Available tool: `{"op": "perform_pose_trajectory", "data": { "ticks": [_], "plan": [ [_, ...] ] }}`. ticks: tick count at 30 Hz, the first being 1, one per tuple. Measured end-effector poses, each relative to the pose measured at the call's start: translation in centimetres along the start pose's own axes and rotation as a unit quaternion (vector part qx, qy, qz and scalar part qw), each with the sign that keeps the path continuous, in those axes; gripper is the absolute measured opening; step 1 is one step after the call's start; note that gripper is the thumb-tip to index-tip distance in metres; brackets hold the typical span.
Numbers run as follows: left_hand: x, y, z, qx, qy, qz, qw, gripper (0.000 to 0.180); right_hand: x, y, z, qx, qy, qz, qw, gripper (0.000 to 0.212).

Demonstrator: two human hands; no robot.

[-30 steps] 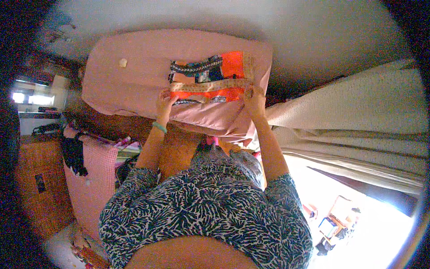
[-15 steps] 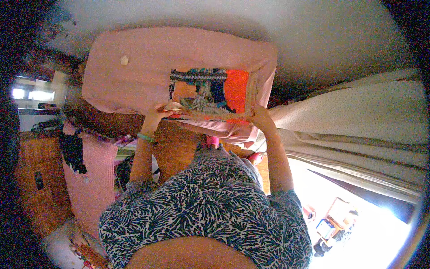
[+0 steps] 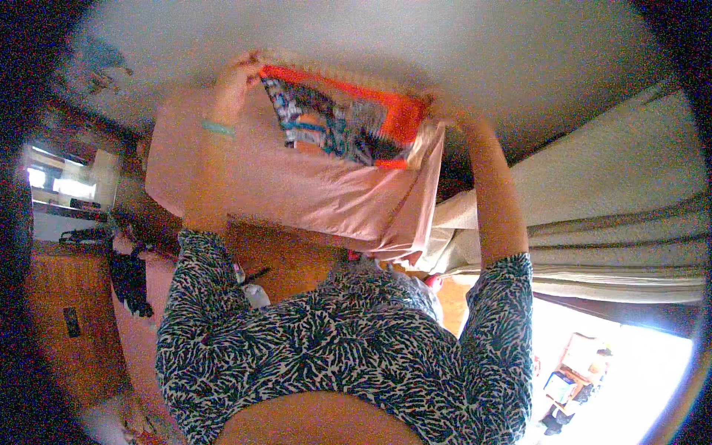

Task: The person sorts through a green laundry basket filled with various garments, picking up items one by one. They unfold each piece, shake it out, and fold it neatly before placing it on a pink-covered surface. The process is repeated for multiple items including patterned shirts and pants.

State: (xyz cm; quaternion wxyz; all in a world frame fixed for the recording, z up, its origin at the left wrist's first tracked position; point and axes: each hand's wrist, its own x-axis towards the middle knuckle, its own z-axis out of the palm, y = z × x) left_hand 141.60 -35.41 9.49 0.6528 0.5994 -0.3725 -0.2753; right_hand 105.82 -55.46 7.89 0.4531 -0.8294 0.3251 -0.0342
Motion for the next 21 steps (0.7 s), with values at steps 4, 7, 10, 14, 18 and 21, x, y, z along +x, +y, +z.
{"op": "perform_pose_trajectory", "data": {
  "ticks": [4,7,10,14,18,21],
  "plan": [
    [2.9,6.0,0.0,-0.073,0.047,0.124,0.989,0.021,-1.1,-7.2,-4.5,-0.09,0.197,-0.188,0.958,0.021],
    [1.4,8.0,-0.2,-0.105,0.055,0.209,0.971,0.02,-3.7,-10.6,-5.5,-0.17,0.282,-0.193,0.924,0.024],
    [-1.6,7.4,-1.0,-0.114,0.025,0.225,0.967,0.02,-6.0,-10.2,-4.0,-0.169,0.283,-0.174,0.928,0.029],
    [-7.2,1.5,-2.7,-0.013,0.05,0.169,0.984,0.019,-6.7,-4.9,1.5,-0.098,0.255,-0.213,0.938,0.044],
    [-12.4,-8.8,-3.9,0.114,0.084,0.09,0.986,0.02,-5.8,1.2,8.8,0.009,0.194,-0.189,0.963,0.044],
    [-15.7,-15.7,-4.5,0.082,0.089,0.036,0.992,0.019,-5.4,4.4,13.5,-0.029,0.134,-0.143,0.98,0.048]
  ]
}}
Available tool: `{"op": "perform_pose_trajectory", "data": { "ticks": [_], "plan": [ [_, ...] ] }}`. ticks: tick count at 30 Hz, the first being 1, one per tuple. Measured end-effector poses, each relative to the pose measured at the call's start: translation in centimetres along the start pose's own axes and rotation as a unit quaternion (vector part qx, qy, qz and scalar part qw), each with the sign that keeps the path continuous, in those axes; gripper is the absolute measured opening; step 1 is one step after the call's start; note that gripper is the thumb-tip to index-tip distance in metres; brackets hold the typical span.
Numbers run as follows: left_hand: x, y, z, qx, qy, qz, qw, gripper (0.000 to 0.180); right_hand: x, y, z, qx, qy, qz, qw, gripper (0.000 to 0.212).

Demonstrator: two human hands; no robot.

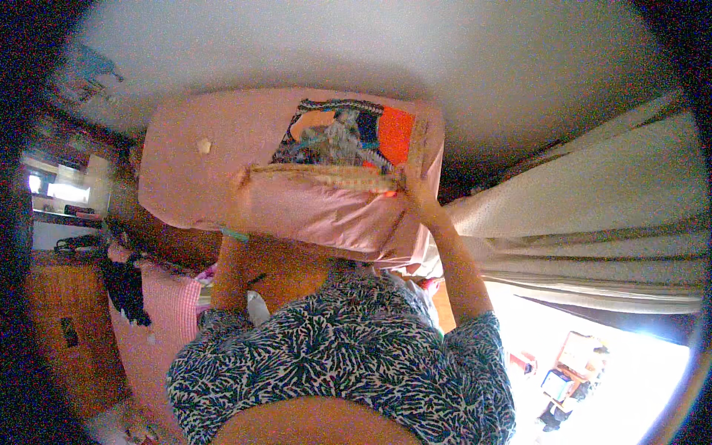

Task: The person sorts through a green laundry basket filled with various garments, picking up items one by one. They unfold each piece, shake it out, and fold it neatly before placing it on a pink-covered surface. The process is repeated for multiple items including patterned shirts and pants.

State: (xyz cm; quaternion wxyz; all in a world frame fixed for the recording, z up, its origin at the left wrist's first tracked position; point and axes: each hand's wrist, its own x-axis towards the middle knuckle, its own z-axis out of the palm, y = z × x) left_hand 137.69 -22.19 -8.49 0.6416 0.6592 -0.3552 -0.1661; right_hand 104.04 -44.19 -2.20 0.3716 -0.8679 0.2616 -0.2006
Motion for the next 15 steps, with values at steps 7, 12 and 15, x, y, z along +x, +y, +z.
{"op": "perform_pose_trajectory", "data": {
  "ticks": [7,12,15],
  "plan": [
    [-5.1,-3.0,-2.4,0.009,-0.076,-0.109,0.991,0.02,-5.3,3.5,5.5,0.017,-0.096,0.02,0.995,0.043],
    [-2.7,-3.0,-1.5,0.018,-0.05,-0.103,0.993,0.02,-5.7,6.3,4.9,0.016,-0.065,0.055,0.996,0.042],
    [2.4,-3.2,0.6,-0.066,-0.045,-0.132,0.988,0.022,-2.4,7.3,2.9,0.141,0.046,0.161,0.976,0.043]
  ]
}}
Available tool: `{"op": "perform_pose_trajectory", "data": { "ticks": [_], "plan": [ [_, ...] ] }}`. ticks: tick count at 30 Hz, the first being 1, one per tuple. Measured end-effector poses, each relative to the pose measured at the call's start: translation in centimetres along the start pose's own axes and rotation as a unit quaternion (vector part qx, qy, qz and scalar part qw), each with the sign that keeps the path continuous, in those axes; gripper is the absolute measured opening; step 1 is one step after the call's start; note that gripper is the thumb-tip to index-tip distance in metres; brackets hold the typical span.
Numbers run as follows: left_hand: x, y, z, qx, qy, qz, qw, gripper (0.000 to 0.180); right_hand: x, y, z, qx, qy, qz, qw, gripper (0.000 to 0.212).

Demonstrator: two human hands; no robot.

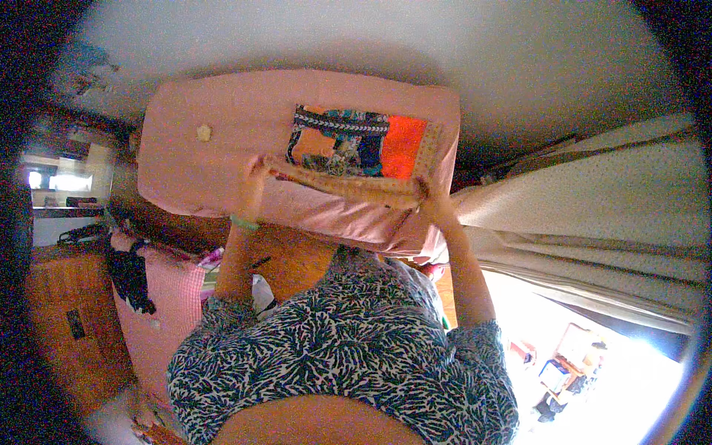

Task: The person sorts through a green laundry basket filled with various garments, picking up items one by one. They unfold each piece, shake it out, and fold it neatly before placing it on a pink-covered surface. The process is repeated for multiple items including patterned shirts and pants.

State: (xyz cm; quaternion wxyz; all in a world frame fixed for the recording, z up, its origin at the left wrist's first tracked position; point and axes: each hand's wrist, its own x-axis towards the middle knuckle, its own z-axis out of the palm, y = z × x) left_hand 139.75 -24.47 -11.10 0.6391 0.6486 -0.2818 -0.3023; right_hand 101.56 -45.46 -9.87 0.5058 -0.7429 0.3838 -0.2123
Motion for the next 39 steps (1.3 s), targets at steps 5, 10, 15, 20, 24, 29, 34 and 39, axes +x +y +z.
{"op": "perform_pose_trajectory", "data": {
  "ticks": [5,10,15,20,24,29,34,39],
  "plan": [
    [8.4,1.3,4.8,0.053,0.062,0.009,0.997,0.022,6.7,-3.7,-2.1,-0.242,0.095,-0.021,0.965,0.047],
    [9.6,1.6,8.1,0.278,0.107,0.155,0.942,0.032,9.7,-4.9,-1.1,-0.507,0.156,-0.048,0.846,0.054],
    [4.0,1.7,12.7,0.482,0.013,0.283,0.829,0.032,11.0,-2.8,-0.3,-0.511,0.167,-0.155,0.829,0.055],
    [0.3,0.1,18.9,0.38,-0.124,0.323,0.858,0.035,12.5,-1.2,-0.6,-0.525,0.075,-0.118,0.839,0.054],
    [0.5,-1.0,21.1,0.387,-0.11,0.351,0.846,0.044,13.0,-1.4,-1.1,-0.415,0.044,-0.076,0.906,0.046],
    [1.0,-1.2,20.6,0.298,-0.118,0.299,0.899,0.046,14.5,-4.9,-0.8,-0.303,-0.068,0.112,0.944,0.035],
    [2.2,-1.4,17.7,-0.245,-0.223,-0.063,0.941,0.05,17.5,-10.9,4.4,0.231,-0.178,0.206,0.934,0.037],
    [1.7,-2.2,13.5,-0.542,-0.07,-0.076,0.834,0.067,19.4,-12.7,11.7,0.245,-0.322,0.184,0.896,0.035]
  ]
}}
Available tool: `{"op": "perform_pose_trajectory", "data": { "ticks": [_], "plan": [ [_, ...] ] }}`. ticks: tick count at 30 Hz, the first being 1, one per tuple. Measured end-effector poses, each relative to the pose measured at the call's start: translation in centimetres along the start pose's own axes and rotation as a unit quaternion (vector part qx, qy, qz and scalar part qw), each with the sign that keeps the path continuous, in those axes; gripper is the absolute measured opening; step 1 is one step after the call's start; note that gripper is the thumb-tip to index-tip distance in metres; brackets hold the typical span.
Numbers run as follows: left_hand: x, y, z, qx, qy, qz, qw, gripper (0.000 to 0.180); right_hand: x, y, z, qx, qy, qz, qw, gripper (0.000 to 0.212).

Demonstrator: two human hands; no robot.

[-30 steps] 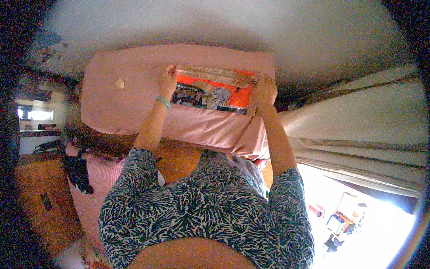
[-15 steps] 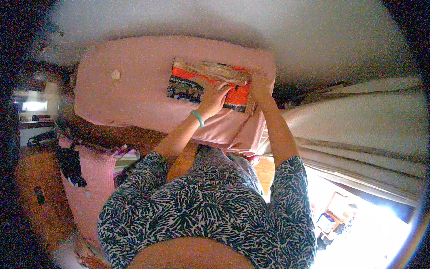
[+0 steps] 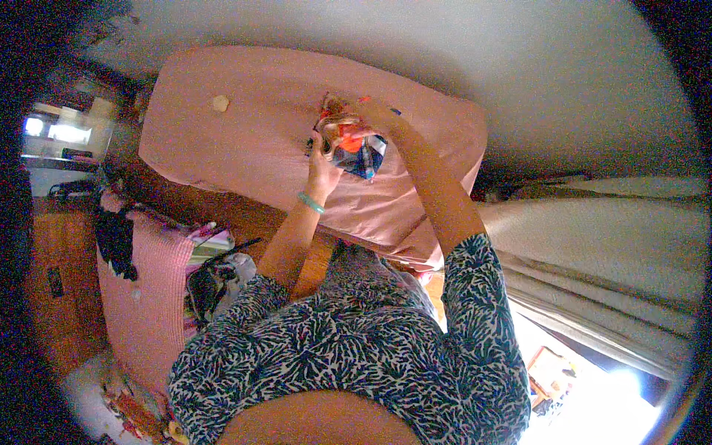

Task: The person sorts through a green laundry basket filled with various garments, picking up items one by one. They unfold each piece, shake it out, and fold it neatly before placing it on a pink-covered surface. The process is repeated for multiple items including patterned shirts and pants.

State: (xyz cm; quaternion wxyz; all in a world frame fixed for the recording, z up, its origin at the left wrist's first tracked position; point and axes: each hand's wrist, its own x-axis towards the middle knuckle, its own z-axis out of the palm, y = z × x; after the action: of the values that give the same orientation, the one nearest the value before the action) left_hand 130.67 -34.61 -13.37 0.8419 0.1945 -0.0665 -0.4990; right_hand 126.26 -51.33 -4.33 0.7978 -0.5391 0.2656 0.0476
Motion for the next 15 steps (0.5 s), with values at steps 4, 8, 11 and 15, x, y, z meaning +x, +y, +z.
{"op": "perform_pose_trajectory", "data": {
  "ticks": [4,8,11,15],
  "plan": [
    [-0.4,0.8,-1.3,0.069,0.09,0.06,0.992,0.055,1.9,2.8,-0.9,-0.198,0.048,-0.043,0.978,0.035],
    [-0.3,0.1,-1.7,0.264,0.235,0.12,0.928,0.037,0.6,5.3,-3.7,-0.431,0.186,-0.216,0.856,0.04],
    [-0.5,0.0,-1.9,0.393,0.254,0.149,0.872,0.033,-1.3,6.5,-4.4,-0.538,0.342,-0.251,0.728,0.048],
    [-0.8,0.9,-2.3,0.324,0.225,0.126,0.91,0.038,-2.8,7.3,-3.1,-0.519,0.425,-0.254,0.697,0.052]
  ]
}}
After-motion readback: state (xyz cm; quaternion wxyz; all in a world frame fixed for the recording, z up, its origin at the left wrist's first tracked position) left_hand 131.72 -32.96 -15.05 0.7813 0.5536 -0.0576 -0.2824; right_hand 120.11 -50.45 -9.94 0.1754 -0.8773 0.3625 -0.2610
